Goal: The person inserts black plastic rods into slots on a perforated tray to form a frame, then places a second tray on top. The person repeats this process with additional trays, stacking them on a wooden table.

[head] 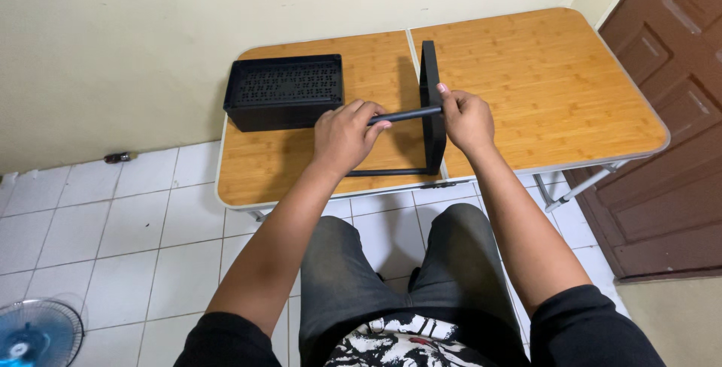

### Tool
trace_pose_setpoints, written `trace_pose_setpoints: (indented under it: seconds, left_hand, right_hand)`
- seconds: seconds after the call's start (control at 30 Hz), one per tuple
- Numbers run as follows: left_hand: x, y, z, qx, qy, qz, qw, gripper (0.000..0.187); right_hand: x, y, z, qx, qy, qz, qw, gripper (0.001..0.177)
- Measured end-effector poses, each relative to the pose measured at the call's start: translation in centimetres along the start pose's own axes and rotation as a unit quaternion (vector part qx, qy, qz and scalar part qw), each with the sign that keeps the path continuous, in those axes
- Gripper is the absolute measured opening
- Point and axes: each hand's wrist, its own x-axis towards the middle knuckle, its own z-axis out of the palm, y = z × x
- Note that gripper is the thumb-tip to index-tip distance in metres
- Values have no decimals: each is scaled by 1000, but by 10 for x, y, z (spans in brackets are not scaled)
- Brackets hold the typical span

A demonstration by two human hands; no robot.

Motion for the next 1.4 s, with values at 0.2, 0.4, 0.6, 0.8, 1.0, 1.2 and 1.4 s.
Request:
trace_pose_setpoints:
  seconds: [0.2, 0.4, 0.6, 0.8, 1.0, 1.2, 1.4]
  left_hand:
    - [-13, -17, -15, 52, 10, 16, 998, 17]
    - [-28, -31, -25, 85, 36, 12, 996, 19]
    - [-38, -43, -38, 78, 45, -38, 995, 21]
    - [-48, -59, -57, 100, 50, -67, 991, 22]
    - [-62, -88, -78, 142, 49, -73, 986, 22]
    - [-79, -121, -91, 158, 26, -126, 979, 25]
    - [-88, -153, -92, 164, 51, -138, 975, 24]
  right_hand:
    - [-3, 8, 2, 58, 1, -16, 998, 59]
    - [-7, 12, 13, 98, 5, -100, 990, 52]
    - [-13, -6, 20, 148, -64, -78, 984, 42]
    - [-23, -40, 28, 183, -119, -93, 971, 27]
    - [-29, -74, 40, 60, -157, -86, 982, 27]
    - [-29, -90, 73, 67, -166, -184, 966, 23]
    - [-24, -97, 113, 61, -188, -176, 964, 24]
